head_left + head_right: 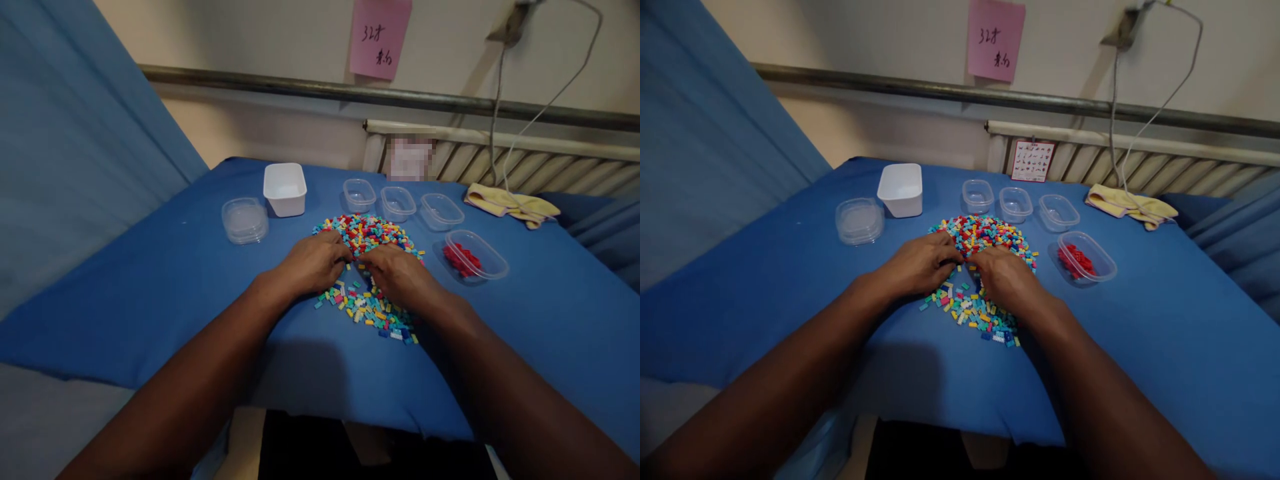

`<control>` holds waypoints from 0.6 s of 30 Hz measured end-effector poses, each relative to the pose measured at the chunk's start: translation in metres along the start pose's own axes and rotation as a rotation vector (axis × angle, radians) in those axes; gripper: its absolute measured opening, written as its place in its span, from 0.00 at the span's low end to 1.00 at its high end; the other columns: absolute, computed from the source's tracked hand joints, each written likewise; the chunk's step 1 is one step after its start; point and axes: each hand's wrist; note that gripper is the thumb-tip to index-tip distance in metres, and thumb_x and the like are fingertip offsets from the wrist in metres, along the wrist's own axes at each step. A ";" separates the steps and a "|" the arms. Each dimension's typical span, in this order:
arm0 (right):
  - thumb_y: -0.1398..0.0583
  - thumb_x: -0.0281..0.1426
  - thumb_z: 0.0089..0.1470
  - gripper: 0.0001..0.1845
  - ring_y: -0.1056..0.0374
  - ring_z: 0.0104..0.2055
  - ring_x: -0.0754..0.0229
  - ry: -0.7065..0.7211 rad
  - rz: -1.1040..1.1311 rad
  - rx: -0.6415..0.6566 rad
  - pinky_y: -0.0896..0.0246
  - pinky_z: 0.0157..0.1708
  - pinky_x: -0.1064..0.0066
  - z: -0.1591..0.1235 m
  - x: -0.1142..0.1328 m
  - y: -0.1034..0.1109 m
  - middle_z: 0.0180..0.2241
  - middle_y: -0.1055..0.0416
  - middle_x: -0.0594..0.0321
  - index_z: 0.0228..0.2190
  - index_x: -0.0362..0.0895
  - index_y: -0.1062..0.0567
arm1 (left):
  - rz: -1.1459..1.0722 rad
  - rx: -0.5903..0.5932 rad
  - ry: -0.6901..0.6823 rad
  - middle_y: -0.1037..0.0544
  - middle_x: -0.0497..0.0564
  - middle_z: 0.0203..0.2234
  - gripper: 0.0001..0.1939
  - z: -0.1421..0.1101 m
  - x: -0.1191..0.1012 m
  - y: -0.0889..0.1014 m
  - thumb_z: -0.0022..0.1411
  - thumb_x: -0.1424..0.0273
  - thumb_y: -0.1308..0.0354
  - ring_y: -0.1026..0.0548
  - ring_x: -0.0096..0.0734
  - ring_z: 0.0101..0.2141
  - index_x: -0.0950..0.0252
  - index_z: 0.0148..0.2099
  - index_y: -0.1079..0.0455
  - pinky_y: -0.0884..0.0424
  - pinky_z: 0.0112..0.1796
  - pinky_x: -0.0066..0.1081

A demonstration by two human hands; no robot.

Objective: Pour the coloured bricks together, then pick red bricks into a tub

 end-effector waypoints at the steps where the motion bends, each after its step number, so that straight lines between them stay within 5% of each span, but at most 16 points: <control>1: 0.43 0.23 0.69 0.17 0.25 0.50 0.50 0.001 -0.010 0.008 0.35 0.53 0.62 -0.001 0.000 0.001 0.47 0.17 0.55 0.52 0.45 0.17 | -0.013 -0.001 0.008 0.22 0.54 0.43 0.11 0.000 -0.001 0.000 0.69 0.72 0.43 0.23 0.42 0.46 0.57 0.45 0.18 0.27 0.44 0.38; 11: 0.43 0.30 0.73 0.15 0.25 0.48 0.49 -0.023 -0.076 0.052 0.35 0.50 0.60 0.001 0.005 0.006 0.45 0.16 0.55 0.50 0.46 0.16 | -0.020 0.003 0.061 0.23 0.54 0.47 0.15 -0.001 -0.003 -0.002 0.69 0.71 0.43 0.23 0.43 0.46 0.55 0.52 0.18 0.28 0.44 0.39; 18: 0.42 0.28 0.72 0.13 0.24 0.47 0.50 0.008 -0.024 -0.030 0.35 0.50 0.61 -0.005 0.010 0.007 0.44 0.17 0.54 0.48 0.43 0.17 | 0.021 0.030 0.060 0.21 0.56 0.42 0.08 0.003 -0.007 -0.001 0.65 0.72 0.41 0.23 0.45 0.45 0.60 0.42 0.20 0.28 0.43 0.40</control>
Point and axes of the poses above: each hand's wrist, its own z-axis towards the middle knuckle, its own y-axis out of the back of the hand, x = y × z
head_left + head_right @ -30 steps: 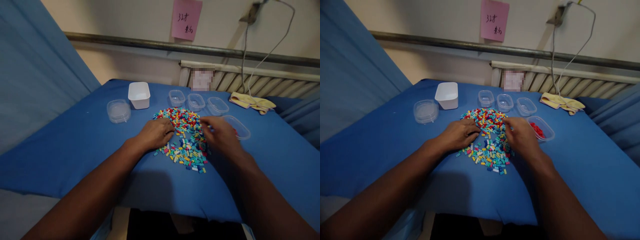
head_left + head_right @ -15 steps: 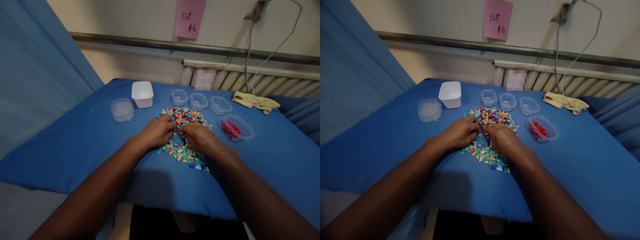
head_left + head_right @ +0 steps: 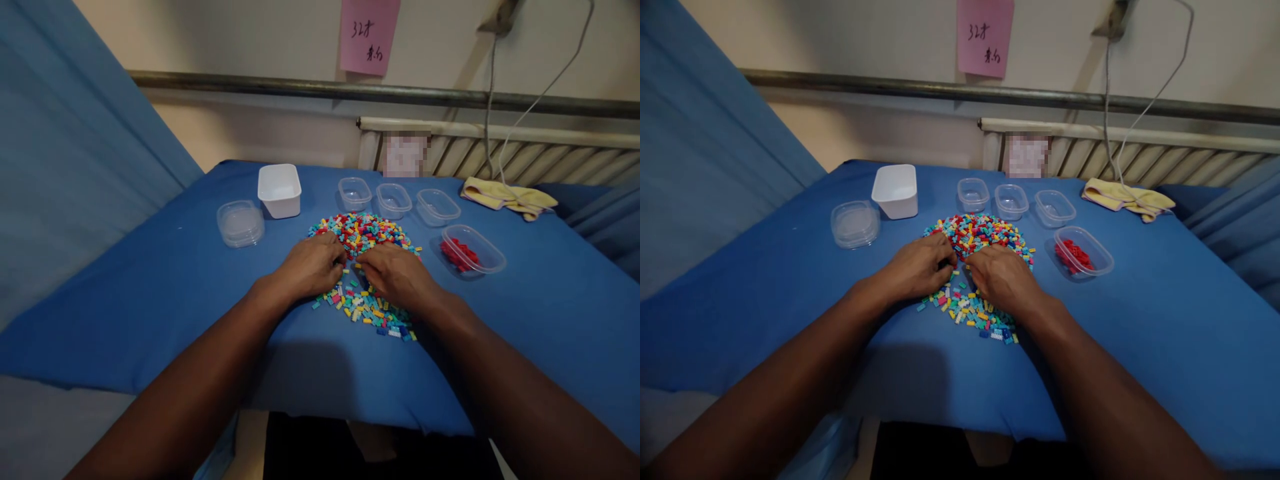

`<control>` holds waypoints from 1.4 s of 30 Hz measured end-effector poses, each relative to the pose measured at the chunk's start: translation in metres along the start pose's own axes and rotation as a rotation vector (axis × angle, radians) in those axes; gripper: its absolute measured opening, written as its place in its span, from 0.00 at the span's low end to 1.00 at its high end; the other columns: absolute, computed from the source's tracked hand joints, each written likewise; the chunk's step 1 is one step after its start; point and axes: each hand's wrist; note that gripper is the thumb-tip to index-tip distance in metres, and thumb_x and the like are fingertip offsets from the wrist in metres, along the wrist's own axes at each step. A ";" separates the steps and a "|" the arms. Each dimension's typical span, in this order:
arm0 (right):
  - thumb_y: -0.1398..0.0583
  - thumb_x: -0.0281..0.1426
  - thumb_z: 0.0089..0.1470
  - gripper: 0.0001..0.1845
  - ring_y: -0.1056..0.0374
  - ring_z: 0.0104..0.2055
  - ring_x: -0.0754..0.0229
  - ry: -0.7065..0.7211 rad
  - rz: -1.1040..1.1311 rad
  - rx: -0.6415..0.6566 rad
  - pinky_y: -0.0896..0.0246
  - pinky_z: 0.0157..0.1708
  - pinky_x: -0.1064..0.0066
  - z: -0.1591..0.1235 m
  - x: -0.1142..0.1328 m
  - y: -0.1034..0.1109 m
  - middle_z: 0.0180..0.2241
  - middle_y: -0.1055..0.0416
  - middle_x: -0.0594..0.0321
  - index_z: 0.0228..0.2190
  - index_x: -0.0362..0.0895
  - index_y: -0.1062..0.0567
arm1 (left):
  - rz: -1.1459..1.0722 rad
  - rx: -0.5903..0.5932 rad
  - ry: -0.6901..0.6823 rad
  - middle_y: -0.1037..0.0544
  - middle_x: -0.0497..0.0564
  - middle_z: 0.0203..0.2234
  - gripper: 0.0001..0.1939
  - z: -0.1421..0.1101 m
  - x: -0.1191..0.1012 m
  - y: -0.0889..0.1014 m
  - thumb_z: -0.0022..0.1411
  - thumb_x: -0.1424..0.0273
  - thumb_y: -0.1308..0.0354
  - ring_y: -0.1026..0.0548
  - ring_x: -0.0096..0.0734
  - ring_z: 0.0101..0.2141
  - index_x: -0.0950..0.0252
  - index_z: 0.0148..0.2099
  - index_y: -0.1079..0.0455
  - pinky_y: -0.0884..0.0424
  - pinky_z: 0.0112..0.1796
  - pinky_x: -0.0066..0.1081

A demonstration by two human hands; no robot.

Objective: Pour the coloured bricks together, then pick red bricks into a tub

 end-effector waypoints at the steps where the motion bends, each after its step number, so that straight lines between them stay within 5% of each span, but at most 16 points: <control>1: 0.43 0.29 0.72 0.13 0.24 0.47 0.50 -0.005 0.017 -0.025 0.35 0.50 0.61 -0.001 0.000 0.000 0.44 0.17 0.54 0.47 0.43 0.17 | 0.021 0.002 -0.012 0.21 0.56 0.42 0.07 0.000 -0.002 0.001 0.65 0.72 0.41 0.23 0.45 0.44 0.61 0.41 0.21 0.28 0.43 0.40; 6: 0.41 0.30 0.71 0.09 0.22 0.45 0.52 -0.017 0.110 -0.101 0.32 0.47 0.63 -0.003 0.002 -0.005 0.42 0.17 0.56 0.45 0.45 0.19 | 0.022 -0.086 -0.035 0.21 0.56 0.40 0.06 -0.001 -0.008 0.006 0.64 0.71 0.42 0.24 0.46 0.44 0.63 0.40 0.23 0.29 0.45 0.43; 9: 0.39 0.31 0.70 0.08 0.21 0.43 0.53 -0.029 0.175 -0.195 0.31 0.44 0.64 -0.004 0.004 -0.006 0.41 0.17 0.57 0.47 0.45 0.20 | -0.248 -0.179 -0.009 0.20 0.53 0.39 0.08 -0.001 -0.011 0.003 0.65 0.71 0.42 0.24 0.39 0.40 0.63 0.44 0.23 0.30 0.43 0.40; 14: 0.38 0.32 0.70 0.07 0.20 0.40 0.55 -0.070 0.269 -0.312 0.30 0.41 0.65 -0.006 0.008 -0.002 0.41 0.16 0.59 0.46 0.47 0.20 | -0.848 -0.162 0.121 0.23 0.47 0.29 0.06 0.004 -0.018 -0.012 0.66 0.68 0.40 0.29 0.27 0.29 0.65 0.41 0.24 0.33 0.32 0.30; 20: 0.38 0.29 0.68 0.07 0.21 0.41 0.55 -0.072 0.266 -0.314 0.30 0.42 0.65 -0.007 0.007 0.001 0.40 0.16 0.59 0.44 0.47 0.20 | -1.057 -0.166 0.183 0.21 0.49 0.32 0.07 0.012 -0.021 -0.019 0.62 0.72 0.35 0.25 0.25 0.31 0.65 0.43 0.27 0.29 0.33 0.28; 25: 0.39 0.30 0.67 0.08 0.21 0.41 0.53 -0.144 0.186 -0.427 0.30 0.44 0.63 -0.014 -0.011 0.024 0.41 0.17 0.56 0.44 0.46 0.19 | -0.813 -0.185 0.037 0.17 0.51 0.39 0.11 0.006 -0.018 -0.017 0.64 0.75 0.40 0.21 0.29 0.36 0.64 0.49 0.24 0.24 0.39 0.33; 30: 0.39 0.34 0.65 0.12 0.24 0.39 0.51 -0.497 -0.062 -0.610 0.32 0.42 0.61 -0.040 -0.053 0.061 0.39 0.17 0.54 0.45 0.45 0.18 | -0.432 -0.225 -0.225 0.15 0.52 0.48 0.14 -0.001 -0.014 -0.017 0.69 0.76 0.43 0.18 0.39 0.50 0.60 0.52 0.22 0.23 0.54 0.45; 36: 0.39 0.38 0.63 0.15 0.25 0.40 0.43 -0.864 -0.268 -0.424 0.33 0.39 0.55 -0.066 -0.091 0.070 0.39 0.17 0.49 0.44 0.46 0.14 | -0.322 -0.318 -0.357 0.14 0.56 0.49 0.12 0.005 -0.003 -0.018 0.73 0.73 0.43 0.17 0.41 0.52 0.62 0.53 0.21 0.21 0.56 0.49; 39: 0.39 0.36 0.63 0.17 0.25 0.48 0.37 -0.785 -0.302 -0.406 0.30 0.45 0.48 -0.064 -0.090 0.065 0.47 0.18 0.44 0.48 0.44 0.15 | -0.278 -0.381 -0.349 0.15 0.57 0.53 0.14 0.006 0.003 -0.018 0.75 0.72 0.45 0.18 0.42 0.56 0.62 0.56 0.21 0.22 0.59 0.50; 42: 0.42 0.34 0.67 0.20 0.26 0.57 0.38 -0.524 -0.206 -0.453 0.31 0.57 0.44 -0.050 -0.077 0.051 0.54 0.19 0.44 0.53 0.43 0.17 | -0.249 -0.413 -0.225 0.18 0.58 0.59 0.18 0.007 0.008 -0.020 0.78 0.69 0.49 0.21 0.42 0.61 0.62 0.62 0.24 0.26 0.64 0.52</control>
Point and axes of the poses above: each hand's wrist, its own z-axis towards the middle knuckle, its own y-axis out of the back of the hand, x = y × z
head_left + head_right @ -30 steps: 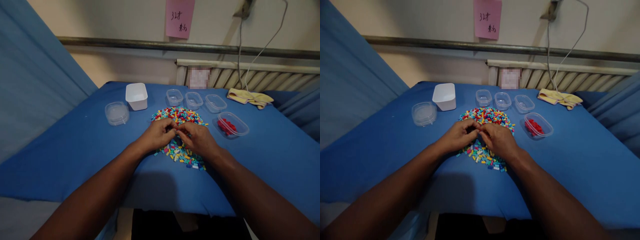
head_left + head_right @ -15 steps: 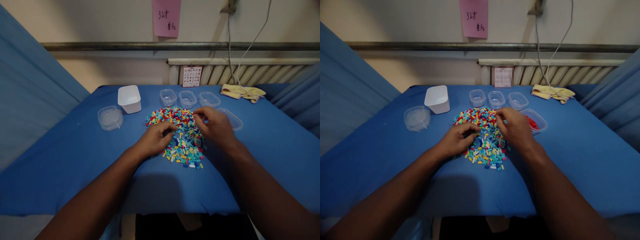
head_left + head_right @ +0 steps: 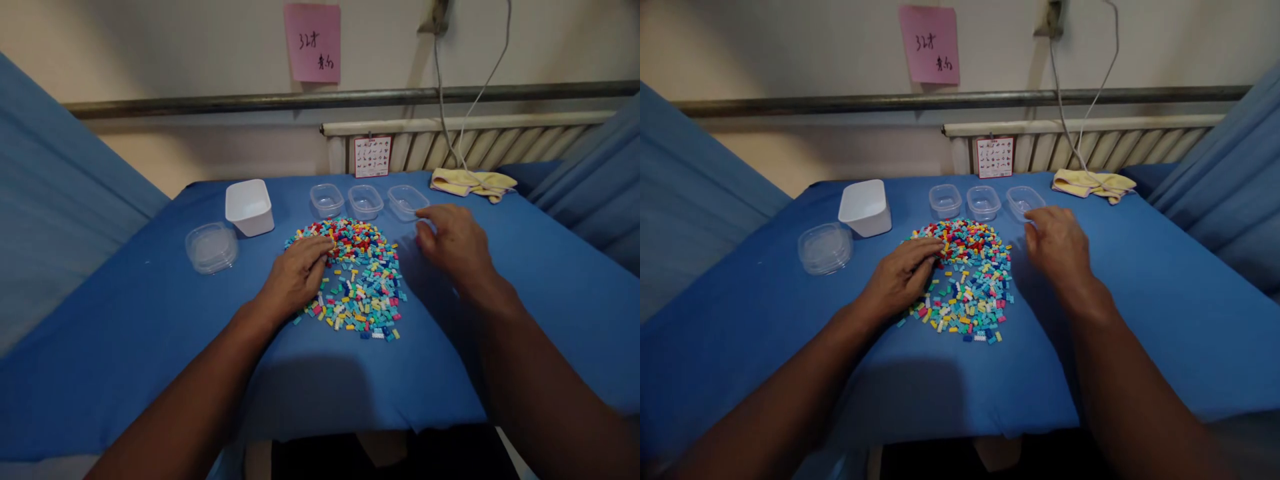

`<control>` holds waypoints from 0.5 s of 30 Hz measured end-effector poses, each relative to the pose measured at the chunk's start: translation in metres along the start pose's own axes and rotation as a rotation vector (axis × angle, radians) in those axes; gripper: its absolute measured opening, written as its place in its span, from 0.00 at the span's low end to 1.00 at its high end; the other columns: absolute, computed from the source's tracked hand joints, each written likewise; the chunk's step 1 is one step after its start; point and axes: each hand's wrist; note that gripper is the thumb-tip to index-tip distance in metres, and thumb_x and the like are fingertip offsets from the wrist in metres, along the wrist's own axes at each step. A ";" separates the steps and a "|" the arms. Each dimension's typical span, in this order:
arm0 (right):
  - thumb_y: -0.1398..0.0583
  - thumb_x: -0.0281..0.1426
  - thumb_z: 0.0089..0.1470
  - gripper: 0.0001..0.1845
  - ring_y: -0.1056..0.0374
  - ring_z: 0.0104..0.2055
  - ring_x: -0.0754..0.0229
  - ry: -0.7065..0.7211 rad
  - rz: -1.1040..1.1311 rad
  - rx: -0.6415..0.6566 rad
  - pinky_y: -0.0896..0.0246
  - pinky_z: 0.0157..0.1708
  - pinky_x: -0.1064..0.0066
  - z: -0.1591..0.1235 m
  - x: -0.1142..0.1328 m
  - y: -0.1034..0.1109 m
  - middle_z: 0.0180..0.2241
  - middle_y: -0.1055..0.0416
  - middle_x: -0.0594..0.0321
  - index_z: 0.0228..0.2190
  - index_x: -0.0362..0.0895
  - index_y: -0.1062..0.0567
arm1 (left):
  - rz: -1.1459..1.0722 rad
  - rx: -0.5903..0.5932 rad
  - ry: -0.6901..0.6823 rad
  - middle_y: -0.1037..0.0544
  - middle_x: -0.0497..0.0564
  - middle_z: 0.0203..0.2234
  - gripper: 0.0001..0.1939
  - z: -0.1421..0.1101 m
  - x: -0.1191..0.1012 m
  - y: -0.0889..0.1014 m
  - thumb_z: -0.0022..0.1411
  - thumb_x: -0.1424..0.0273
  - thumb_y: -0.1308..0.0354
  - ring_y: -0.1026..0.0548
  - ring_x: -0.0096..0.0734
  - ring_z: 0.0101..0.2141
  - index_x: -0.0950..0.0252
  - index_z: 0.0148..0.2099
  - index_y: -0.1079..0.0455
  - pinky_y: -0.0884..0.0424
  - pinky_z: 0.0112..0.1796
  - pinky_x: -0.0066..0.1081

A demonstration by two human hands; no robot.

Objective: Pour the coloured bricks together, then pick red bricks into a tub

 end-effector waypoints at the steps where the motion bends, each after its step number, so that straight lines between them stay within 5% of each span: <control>1: 0.44 0.35 0.69 0.21 0.26 0.59 0.40 0.089 0.071 0.037 0.32 0.61 0.45 -0.001 0.009 -0.006 0.56 0.20 0.44 0.55 0.43 0.18 | 0.024 0.014 0.047 0.20 0.59 0.62 0.20 0.000 0.002 0.000 0.79 0.67 0.50 0.24 0.43 0.64 0.63 0.65 0.26 0.28 0.67 0.53; 4: 0.46 0.38 0.72 0.27 0.31 0.68 0.41 0.253 0.185 0.269 0.37 0.69 0.48 -0.008 0.031 -0.026 0.66 0.27 0.41 0.64 0.38 0.25 | 0.117 0.114 0.189 0.33 0.64 0.73 0.28 -0.003 0.011 -0.002 0.81 0.60 0.54 0.37 0.49 0.74 0.67 0.75 0.37 0.40 0.73 0.56; 8: 0.48 0.42 0.74 0.30 0.39 0.74 0.35 0.185 0.137 0.508 0.40 0.70 0.41 -0.020 0.043 -0.039 0.72 0.37 0.33 0.66 0.34 0.30 | 0.263 0.229 0.366 0.48 0.69 0.79 0.35 -0.008 0.024 0.001 0.81 0.56 0.57 0.49 0.57 0.78 0.71 0.79 0.47 0.48 0.74 0.59; 15: 0.48 0.42 0.76 0.23 0.27 0.65 0.40 0.375 0.312 0.528 0.30 0.64 0.45 -0.026 0.051 -0.017 0.63 0.24 0.45 0.61 0.44 0.25 | 0.335 0.261 0.460 0.48 0.70 0.78 0.34 -0.011 0.039 0.005 0.82 0.56 0.58 0.49 0.60 0.78 0.70 0.80 0.47 0.49 0.73 0.62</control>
Point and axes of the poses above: each hand's wrist, its own z-axis towards the middle knuckle, its own y-axis out of the back of the hand, x = y × z
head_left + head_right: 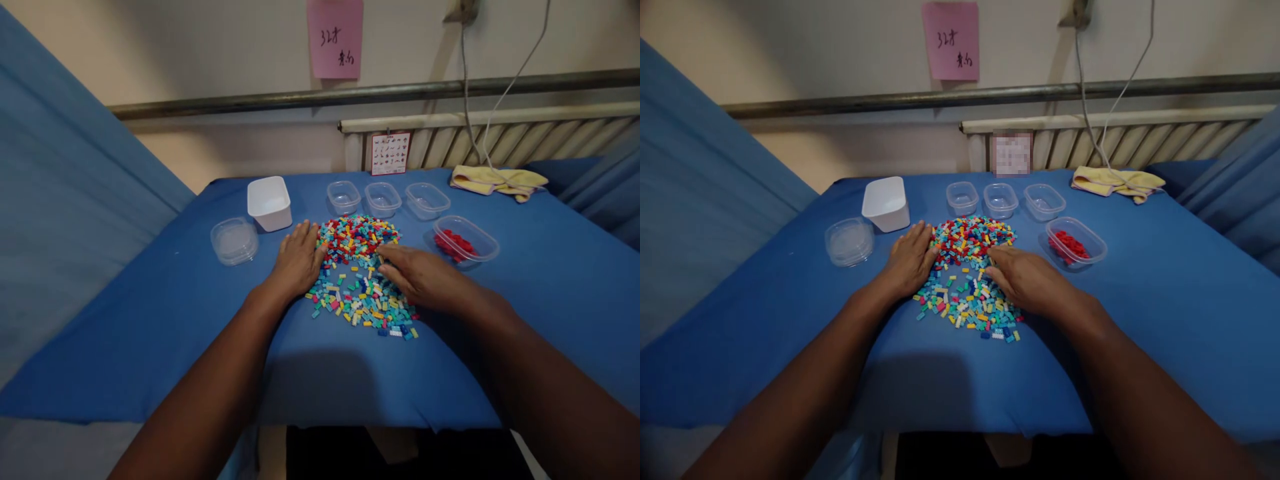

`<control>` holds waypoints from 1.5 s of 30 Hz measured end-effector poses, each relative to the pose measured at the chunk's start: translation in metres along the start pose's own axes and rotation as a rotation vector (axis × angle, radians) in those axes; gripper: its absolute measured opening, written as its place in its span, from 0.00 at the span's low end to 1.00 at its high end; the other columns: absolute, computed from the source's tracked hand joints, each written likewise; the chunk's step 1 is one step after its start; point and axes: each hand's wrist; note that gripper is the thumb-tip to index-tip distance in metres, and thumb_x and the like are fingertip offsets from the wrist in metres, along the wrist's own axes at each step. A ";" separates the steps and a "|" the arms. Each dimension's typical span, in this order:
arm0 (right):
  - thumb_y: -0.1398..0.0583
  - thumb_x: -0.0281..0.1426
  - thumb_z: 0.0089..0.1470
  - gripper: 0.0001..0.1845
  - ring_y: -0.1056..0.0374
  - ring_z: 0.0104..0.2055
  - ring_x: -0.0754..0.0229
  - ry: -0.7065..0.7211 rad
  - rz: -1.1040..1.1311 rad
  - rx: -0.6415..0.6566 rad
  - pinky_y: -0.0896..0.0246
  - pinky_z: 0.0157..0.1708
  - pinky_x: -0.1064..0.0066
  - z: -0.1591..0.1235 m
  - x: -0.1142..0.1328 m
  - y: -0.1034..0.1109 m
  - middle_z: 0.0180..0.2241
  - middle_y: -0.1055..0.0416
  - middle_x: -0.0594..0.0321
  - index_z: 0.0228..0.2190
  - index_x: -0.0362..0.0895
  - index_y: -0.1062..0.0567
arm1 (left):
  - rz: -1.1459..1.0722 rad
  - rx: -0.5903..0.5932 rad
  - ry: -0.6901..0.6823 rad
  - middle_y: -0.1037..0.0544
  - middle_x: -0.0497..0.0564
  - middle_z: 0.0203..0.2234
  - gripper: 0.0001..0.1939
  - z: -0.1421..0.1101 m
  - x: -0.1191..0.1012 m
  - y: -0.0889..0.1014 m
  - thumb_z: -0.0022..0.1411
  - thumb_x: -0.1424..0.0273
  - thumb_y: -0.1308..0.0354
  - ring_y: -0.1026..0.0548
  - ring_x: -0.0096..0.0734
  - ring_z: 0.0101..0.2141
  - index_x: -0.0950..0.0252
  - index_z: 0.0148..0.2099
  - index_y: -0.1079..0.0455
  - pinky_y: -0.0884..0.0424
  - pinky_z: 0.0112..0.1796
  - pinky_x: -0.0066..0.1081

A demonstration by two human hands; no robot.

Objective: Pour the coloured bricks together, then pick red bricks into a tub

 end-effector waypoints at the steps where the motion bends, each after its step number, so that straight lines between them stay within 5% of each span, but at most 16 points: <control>1: 0.48 0.42 0.77 0.23 0.25 0.63 0.41 0.011 0.012 -0.023 0.29 0.63 0.45 0.002 0.002 0.001 0.61 0.22 0.46 0.61 0.45 0.25 | -0.004 0.009 0.004 0.48 0.70 0.78 0.34 0.002 -0.001 -0.001 0.82 0.55 0.58 0.49 0.59 0.78 0.69 0.80 0.47 0.49 0.73 0.62; 5: 0.47 0.44 0.75 0.29 0.38 0.74 0.38 0.000 -0.008 -0.107 0.41 0.72 0.42 0.018 0.002 -0.010 0.70 0.32 0.40 0.67 0.40 0.29 | -0.016 0.053 -0.005 0.50 0.70 0.79 0.35 0.009 -0.015 -0.001 0.82 0.56 0.60 0.52 0.58 0.78 0.71 0.81 0.50 0.52 0.74 0.61; 10: 0.47 0.48 0.74 0.39 0.51 0.80 0.37 0.051 -0.024 0.065 0.51 0.76 0.38 0.028 0.007 -0.030 0.77 0.47 0.37 0.74 0.36 0.39 | -0.058 0.219 -0.217 0.58 0.66 0.81 0.38 0.006 -0.047 0.005 0.82 0.54 0.60 0.60 0.52 0.80 0.71 0.82 0.56 0.58 0.76 0.56; 19: 0.49 0.54 0.75 0.42 0.53 0.80 0.40 0.092 0.020 0.177 0.53 0.77 0.40 -0.006 0.021 -0.011 0.77 0.47 0.43 0.77 0.41 0.42 | -0.076 0.343 -0.379 0.54 0.62 0.80 0.40 -0.041 -0.065 0.026 0.81 0.47 0.60 0.59 0.48 0.80 0.65 0.82 0.53 0.59 0.76 0.54; 25: 0.42 0.43 0.74 0.34 0.46 0.78 0.45 0.203 0.080 0.177 0.48 0.76 0.43 -0.008 0.025 -0.002 0.75 0.40 0.49 0.75 0.49 0.37 | -0.165 0.382 -0.428 0.48 0.61 0.79 0.37 -0.052 -0.064 0.034 0.81 0.52 0.54 0.48 0.45 0.78 0.64 0.81 0.50 0.48 0.75 0.46; 29: 0.44 0.32 0.73 0.21 0.27 0.65 0.47 0.241 0.140 0.105 0.34 0.67 0.45 0.014 0.020 0.001 0.61 0.22 0.49 0.63 0.46 0.24 | -0.160 0.345 -0.406 0.44 0.62 0.78 0.36 -0.045 -0.064 0.031 0.80 0.53 0.53 0.46 0.47 0.77 0.66 0.80 0.46 0.46 0.74 0.46; 32: 0.45 0.28 0.72 0.19 0.24 0.62 0.47 0.241 0.116 0.069 0.32 0.65 0.46 0.024 0.015 -0.002 0.55 0.18 0.48 0.57 0.42 0.20 | -0.110 0.356 -0.351 0.46 0.65 0.78 0.37 -0.038 -0.069 0.028 0.80 0.53 0.54 0.48 0.50 0.78 0.70 0.80 0.46 0.49 0.75 0.48; 37: 0.45 0.41 0.75 0.29 0.42 0.77 0.43 0.201 0.060 0.132 0.45 0.75 0.42 -0.005 0.016 -0.008 0.72 0.34 0.43 0.69 0.41 0.28 | -0.036 0.374 -0.311 0.50 0.68 0.79 0.40 -0.052 -0.070 0.029 0.81 0.50 0.57 0.54 0.52 0.79 0.73 0.80 0.46 0.53 0.76 0.50; 42: 0.50 0.50 0.76 0.37 0.48 0.79 0.42 0.084 -0.015 0.075 0.51 0.77 0.41 -0.020 0.007 -0.006 0.76 0.42 0.44 0.73 0.41 0.34 | 0.006 0.248 -0.199 0.52 0.67 0.79 0.40 -0.075 -0.056 0.031 0.81 0.47 0.59 0.53 0.54 0.79 0.68 0.81 0.49 0.51 0.75 0.57; 45: 0.50 0.54 0.74 0.41 0.49 0.79 0.38 0.030 -0.025 0.077 0.51 0.76 0.38 -0.020 0.003 -0.009 0.76 0.44 0.41 0.74 0.39 0.35 | 0.008 0.271 -0.180 0.51 0.68 0.79 0.41 -0.084 -0.056 0.032 0.81 0.45 0.60 0.52 0.53 0.79 0.69 0.82 0.49 0.49 0.74 0.55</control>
Point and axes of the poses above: each hand's wrist, its own z-axis towards the middle knuckle, its own y-axis out of the back of the hand, x = y × z
